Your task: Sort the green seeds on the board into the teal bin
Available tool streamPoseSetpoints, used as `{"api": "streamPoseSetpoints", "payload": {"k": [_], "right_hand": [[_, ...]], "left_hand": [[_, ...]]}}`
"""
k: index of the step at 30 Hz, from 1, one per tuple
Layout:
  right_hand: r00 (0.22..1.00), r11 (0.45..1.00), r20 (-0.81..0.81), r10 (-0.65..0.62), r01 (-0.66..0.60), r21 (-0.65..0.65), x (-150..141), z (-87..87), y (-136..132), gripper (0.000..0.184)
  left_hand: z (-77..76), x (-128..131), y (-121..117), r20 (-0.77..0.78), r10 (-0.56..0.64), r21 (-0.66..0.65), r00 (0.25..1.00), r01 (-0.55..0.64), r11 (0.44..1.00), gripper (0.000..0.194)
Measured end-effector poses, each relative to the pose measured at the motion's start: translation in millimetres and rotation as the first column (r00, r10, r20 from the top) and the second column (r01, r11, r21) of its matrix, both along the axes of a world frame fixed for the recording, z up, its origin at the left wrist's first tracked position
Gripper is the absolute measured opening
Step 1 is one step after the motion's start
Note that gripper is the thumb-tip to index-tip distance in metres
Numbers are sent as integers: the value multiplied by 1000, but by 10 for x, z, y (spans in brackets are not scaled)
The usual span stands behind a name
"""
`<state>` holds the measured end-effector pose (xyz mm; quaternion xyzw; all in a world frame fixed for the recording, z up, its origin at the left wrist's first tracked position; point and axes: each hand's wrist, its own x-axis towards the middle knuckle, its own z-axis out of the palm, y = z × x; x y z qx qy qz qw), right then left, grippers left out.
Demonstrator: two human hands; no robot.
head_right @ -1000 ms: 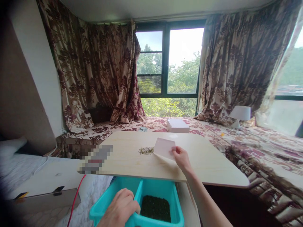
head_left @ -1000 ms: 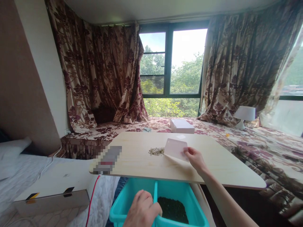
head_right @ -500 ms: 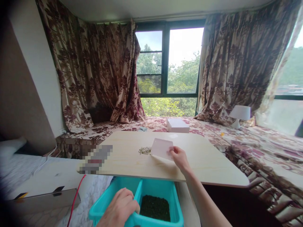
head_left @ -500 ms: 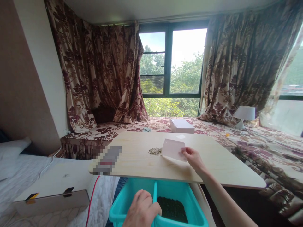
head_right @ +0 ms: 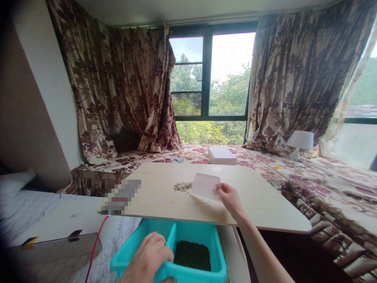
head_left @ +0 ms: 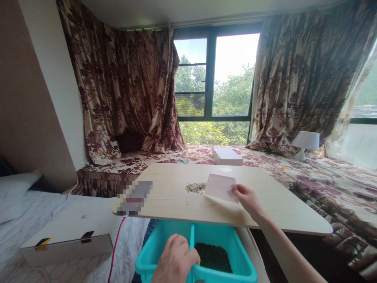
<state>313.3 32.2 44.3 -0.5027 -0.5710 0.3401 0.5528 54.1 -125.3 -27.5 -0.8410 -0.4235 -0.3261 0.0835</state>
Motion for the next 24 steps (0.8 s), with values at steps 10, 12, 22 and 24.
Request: {"api": "streamPoseSetpoints", "payload": {"k": [10,12,22,24], "right_hand": [[1000,1000,-16,2,-2,-18,-150,-3,28,22],[1000,1000,-1,-23,23,-14,-147,-7,33,22],[998,996,30,-61,59,66,-200,-29,104,20],[998,997,29,-53,52,51,-212,-20,107,19]], "left_hand": [[4,-9,-7,11,1,-49,1000,0,999,39],[10,-15,-16,20,5,-63,1000,-3,998,40],[16,-18,-27,46,14,-117,999,-8,993,40],[26,-19,-33,54,13,-127,998,-6,992,40]]}}
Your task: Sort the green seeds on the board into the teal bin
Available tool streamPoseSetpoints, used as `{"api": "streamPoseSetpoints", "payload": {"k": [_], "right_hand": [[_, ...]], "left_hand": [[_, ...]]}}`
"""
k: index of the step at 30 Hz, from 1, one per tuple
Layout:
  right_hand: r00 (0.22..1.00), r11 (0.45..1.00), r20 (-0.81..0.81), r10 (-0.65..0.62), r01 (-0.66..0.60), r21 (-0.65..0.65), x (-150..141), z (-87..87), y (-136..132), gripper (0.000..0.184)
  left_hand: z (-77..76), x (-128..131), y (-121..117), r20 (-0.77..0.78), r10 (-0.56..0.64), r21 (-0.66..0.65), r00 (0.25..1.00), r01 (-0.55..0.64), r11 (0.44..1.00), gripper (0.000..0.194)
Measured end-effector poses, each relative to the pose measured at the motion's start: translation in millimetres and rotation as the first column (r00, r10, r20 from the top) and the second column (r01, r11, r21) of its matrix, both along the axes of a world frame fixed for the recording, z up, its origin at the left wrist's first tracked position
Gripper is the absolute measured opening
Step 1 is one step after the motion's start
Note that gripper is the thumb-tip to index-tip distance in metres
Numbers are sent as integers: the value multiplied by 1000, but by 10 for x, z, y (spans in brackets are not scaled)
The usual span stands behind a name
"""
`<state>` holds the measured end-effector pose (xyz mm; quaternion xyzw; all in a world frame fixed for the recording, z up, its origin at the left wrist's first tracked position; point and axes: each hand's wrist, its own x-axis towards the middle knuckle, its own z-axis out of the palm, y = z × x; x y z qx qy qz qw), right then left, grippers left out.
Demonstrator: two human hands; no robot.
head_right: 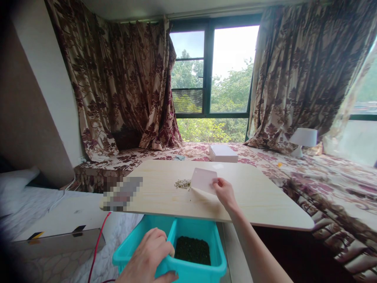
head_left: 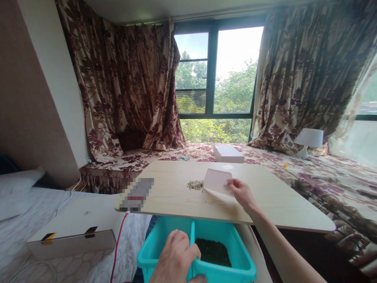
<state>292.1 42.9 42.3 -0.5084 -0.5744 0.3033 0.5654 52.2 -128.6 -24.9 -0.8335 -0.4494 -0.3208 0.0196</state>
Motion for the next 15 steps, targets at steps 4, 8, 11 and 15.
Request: {"api": "streamPoseSetpoints", "payload": {"k": [4,8,11,15], "right_hand": [[999,999,-29,28,-29,-23,7,28,-16,20],[998,999,-49,31,-32,-20,28,24,-22,19],[999,999,-47,28,-29,-31,28,6,-20,18],[997,997,-54,54,-56,-49,26,5,-34,21]], "left_hand": [[36,-9,-19,10,-1,-17,1000,1,1000,43],[118,-15,-40,0,11,-66,1000,-11,998,43],[186,-12,-62,-27,4,-102,1000,-7,995,37],[225,-4,-85,-27,12,-123,1000,-16,992,37]]}}
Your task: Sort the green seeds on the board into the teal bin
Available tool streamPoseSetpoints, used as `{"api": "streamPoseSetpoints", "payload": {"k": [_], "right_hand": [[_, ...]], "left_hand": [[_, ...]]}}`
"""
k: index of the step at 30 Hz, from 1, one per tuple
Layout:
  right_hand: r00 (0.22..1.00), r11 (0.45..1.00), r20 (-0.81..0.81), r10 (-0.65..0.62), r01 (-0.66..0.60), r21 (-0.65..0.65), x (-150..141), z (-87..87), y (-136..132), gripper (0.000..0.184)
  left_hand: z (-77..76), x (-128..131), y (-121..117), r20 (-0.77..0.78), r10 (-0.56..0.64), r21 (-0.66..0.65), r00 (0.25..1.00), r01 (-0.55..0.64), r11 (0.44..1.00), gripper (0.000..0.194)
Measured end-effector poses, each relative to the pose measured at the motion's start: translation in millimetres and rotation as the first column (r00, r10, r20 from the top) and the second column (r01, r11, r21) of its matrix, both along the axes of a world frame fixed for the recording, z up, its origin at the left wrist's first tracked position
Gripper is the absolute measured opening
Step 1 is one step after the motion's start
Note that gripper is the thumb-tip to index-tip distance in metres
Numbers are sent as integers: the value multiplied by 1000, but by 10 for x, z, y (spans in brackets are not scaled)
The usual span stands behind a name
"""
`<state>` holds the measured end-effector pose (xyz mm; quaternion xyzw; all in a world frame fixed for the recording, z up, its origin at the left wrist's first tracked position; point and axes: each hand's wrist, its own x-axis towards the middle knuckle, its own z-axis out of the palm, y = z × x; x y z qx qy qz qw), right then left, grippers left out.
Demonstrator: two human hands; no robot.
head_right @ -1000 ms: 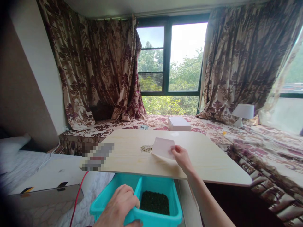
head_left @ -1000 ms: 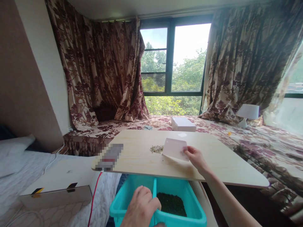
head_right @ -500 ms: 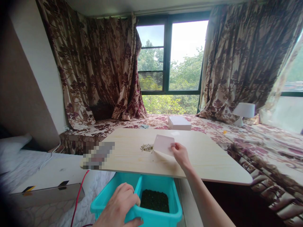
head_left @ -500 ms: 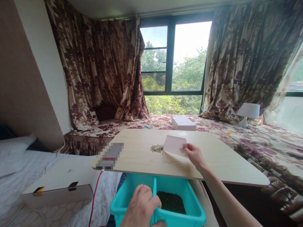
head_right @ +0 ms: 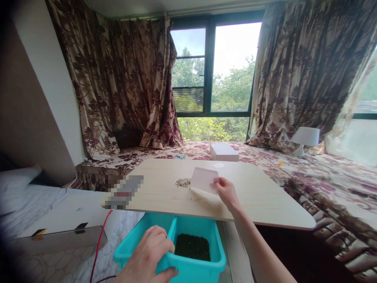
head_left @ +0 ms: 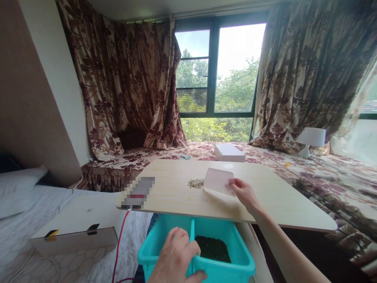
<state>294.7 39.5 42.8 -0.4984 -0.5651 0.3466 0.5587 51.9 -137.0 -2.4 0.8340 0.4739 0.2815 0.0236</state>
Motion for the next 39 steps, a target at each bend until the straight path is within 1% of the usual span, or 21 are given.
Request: {"api": "streamPoseSetpoints", "payload": {"k": [3,7,12,18,22,25,29,33,39], "right_hand": [[1000,1000,-10,9,-9,-8,19,5,-16,23],[1000,1000,14,4,-3,-31,63,-8,-20,23],[1000,1000,7,-19,19,-1,54,-24,11,22],[1000,1000,16,5,-5,7,5,-22,20,21],[998,999,37,47,-47,-13,24,-2,-13,24],[999,999,14,48,-47,-12,24,10,-23,24],[998,999,-10,54,-54,2,-1,12,-22,25],[999,999,20,50,-50,-15,14,12,-47,25],[1000,1000,23,15,-15,-15,81,21,-91,25]], "left_hand": [[21,3,-13,15,12,3,1000,-12,1000,38],[106,-4,-38,-16,7,-27,1000,-7,1000,32],[200,-4,-60,-44,17,-76,999,-20,997,31],[241,1,-69,-53,24,-120,998,-31,992,29],[303,-2,-85,-58,30,-166,998,-39,985,26],[343,0,-99,-63,42,-205,997,-54,977,25],[374,0,-113,-68,54,-235,996,-69,970,24],[388,-9,-119,-58,63,-252,996,-76,965,22],[375,-17,-121,-38,62,-223,997,-69,972,21]]}}
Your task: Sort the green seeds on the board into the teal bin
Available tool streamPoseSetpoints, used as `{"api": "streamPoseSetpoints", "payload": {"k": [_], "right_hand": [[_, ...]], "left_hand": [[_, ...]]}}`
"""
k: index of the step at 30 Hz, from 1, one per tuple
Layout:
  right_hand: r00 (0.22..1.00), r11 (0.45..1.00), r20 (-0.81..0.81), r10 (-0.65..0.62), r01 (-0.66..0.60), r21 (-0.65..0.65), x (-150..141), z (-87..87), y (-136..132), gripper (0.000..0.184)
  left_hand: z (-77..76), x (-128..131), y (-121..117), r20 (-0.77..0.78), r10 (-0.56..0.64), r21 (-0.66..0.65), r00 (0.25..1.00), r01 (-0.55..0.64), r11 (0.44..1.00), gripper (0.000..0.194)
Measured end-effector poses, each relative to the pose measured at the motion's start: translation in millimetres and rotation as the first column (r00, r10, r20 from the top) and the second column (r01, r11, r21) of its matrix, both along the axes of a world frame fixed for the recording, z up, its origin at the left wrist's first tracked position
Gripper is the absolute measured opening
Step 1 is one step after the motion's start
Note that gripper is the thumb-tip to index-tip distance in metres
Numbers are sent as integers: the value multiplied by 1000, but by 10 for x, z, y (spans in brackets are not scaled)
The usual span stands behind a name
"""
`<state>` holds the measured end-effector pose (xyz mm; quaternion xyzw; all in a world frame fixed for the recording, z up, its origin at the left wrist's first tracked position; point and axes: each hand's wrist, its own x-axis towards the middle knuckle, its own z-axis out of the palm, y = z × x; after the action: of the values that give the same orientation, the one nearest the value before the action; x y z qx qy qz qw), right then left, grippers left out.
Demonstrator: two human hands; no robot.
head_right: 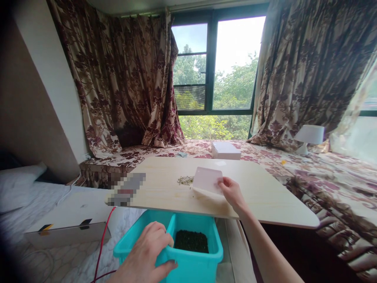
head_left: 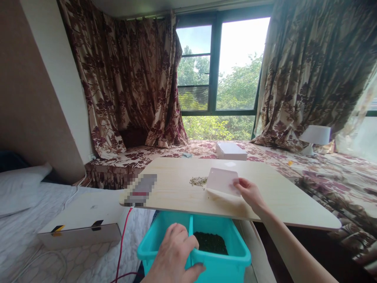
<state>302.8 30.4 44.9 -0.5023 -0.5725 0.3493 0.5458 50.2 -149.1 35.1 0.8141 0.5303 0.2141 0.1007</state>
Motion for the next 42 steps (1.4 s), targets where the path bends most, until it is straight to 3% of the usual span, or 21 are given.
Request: {"api": "streamPoseSetpoints", "payload": {"k": [9,42], "right_hand": [[1000,1000,11,-15,14,18,3,-35,19,23],[986,987,42,159,-158,-18,-106,-38,-22,26]], "left_hand": [[23,4,-2,6,8,-29,1000,-8,1000,22],[-31,-78,-38,15,52,6,999,-52,999,22]]}}
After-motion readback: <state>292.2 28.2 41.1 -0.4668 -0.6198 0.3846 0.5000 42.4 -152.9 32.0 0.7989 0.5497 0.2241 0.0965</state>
